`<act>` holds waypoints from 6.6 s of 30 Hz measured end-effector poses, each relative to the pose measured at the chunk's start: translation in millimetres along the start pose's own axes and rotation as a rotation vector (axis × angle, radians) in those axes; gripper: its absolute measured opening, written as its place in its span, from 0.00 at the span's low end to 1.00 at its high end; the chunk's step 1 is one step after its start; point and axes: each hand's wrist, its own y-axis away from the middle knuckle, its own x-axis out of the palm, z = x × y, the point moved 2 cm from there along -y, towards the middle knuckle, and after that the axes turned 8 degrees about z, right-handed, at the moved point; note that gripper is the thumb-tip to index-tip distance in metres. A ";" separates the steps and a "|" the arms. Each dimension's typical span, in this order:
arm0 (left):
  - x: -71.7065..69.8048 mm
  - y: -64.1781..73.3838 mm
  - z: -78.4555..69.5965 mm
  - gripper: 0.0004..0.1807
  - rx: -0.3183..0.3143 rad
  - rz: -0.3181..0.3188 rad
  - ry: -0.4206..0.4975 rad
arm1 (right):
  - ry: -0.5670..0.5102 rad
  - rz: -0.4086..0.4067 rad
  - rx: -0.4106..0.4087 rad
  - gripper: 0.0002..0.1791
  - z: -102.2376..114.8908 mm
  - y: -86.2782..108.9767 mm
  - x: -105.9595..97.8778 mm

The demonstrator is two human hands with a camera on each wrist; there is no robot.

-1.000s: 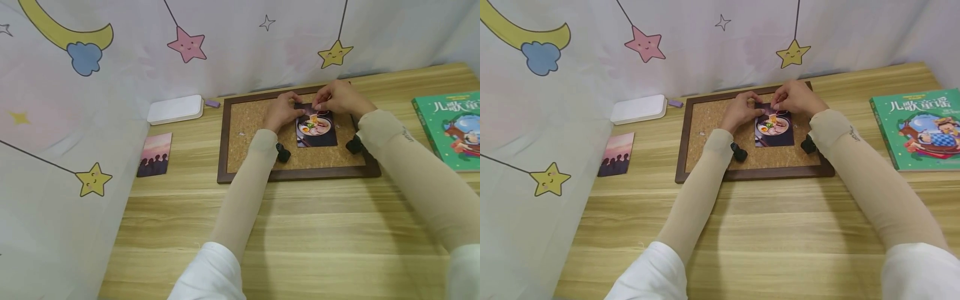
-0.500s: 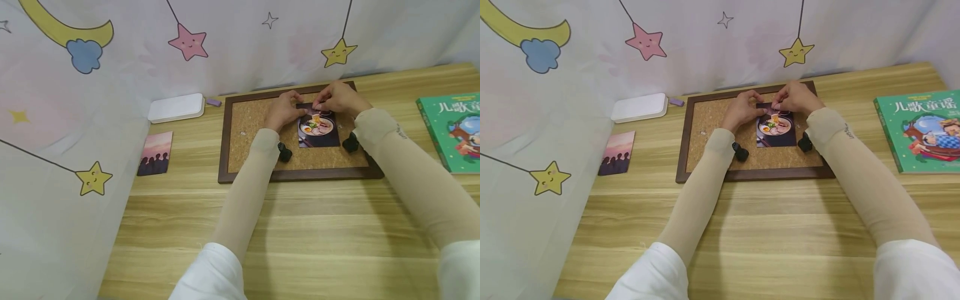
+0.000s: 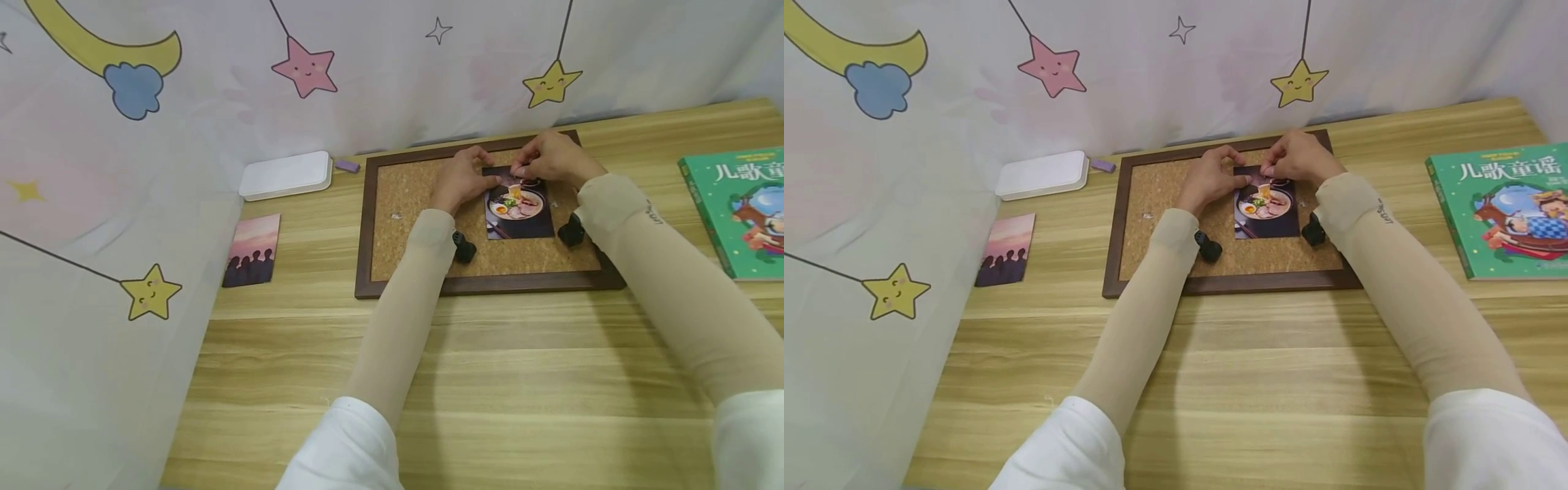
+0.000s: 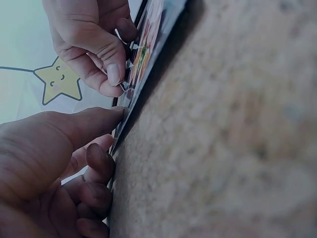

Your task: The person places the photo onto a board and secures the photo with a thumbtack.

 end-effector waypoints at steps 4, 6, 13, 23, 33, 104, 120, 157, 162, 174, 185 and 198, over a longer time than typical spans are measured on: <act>-1.1 0.4 -0.4 0.19 0.001 0.000 -0.006 | -0.006 0.003 0.016 0.17 1.6 0.0 -0.8; -1.8 0.7 -0.1 0.19 -0.002 -0.004 -0.007 | -0.010 0.010 0.030 0.18 2.8 -0.4 -0.8; -3.1 0.7 1.5 0.19 -0.003 -0.015 -0.023 | -0.035 0.023 0.081 0.19 6.2 -1.4 0.0; 0.2 1.0 0.7 0.20 0.002 -0.018 -0.044 | 0.020 -0.011 0.086 0.15 6.2 1.4 3.0; 4.3 1.6 2.9 0.20 0.018 -0.023 -0.035 | 0.065 -0.051 0.084 0.15 6.3 -0.4 8.9; -108.7 161.9 217.4 0.27 0.188 -0.374 -0.015 | 0.234 0.033 0.128 0.24 -122.8 126.9 -42.0; -143.7 220.8 300.3 0.29 -0.120 -0.462 -0.042 | 0.207 0.016 0.139 0.19 -126.6 139.0 -35.2; -152.0 221.0 309.5 0.35 -0.340 -0.275 -0.054 | 0.205 -0.050 0.147 0.25 -125.5 134.0 -38.7; -155.4 221.2 305.9 0.33 -0.326 -0.268 0.093 | 0.215 -0.089 0.116 0.21 -122.1 131.0 -41.6; -153.4 212.3 279.3 0.28 -0.179 -0.462 0.453 | 0.205 -0.149 0.041 0.14 -106.1 121.0 -38.6; -138.6 187.9 229.0 0.29 -0.018 -0.388 0.685 | 0.156 -0.193 0.029 0.19 -92.6 117.9 -37.2; -111.7 151.8 179.8 0.28 0.060 -0.266 0.678 | 0.175 -0.216 -0.041 0.16 -64.2 101.9 -31.8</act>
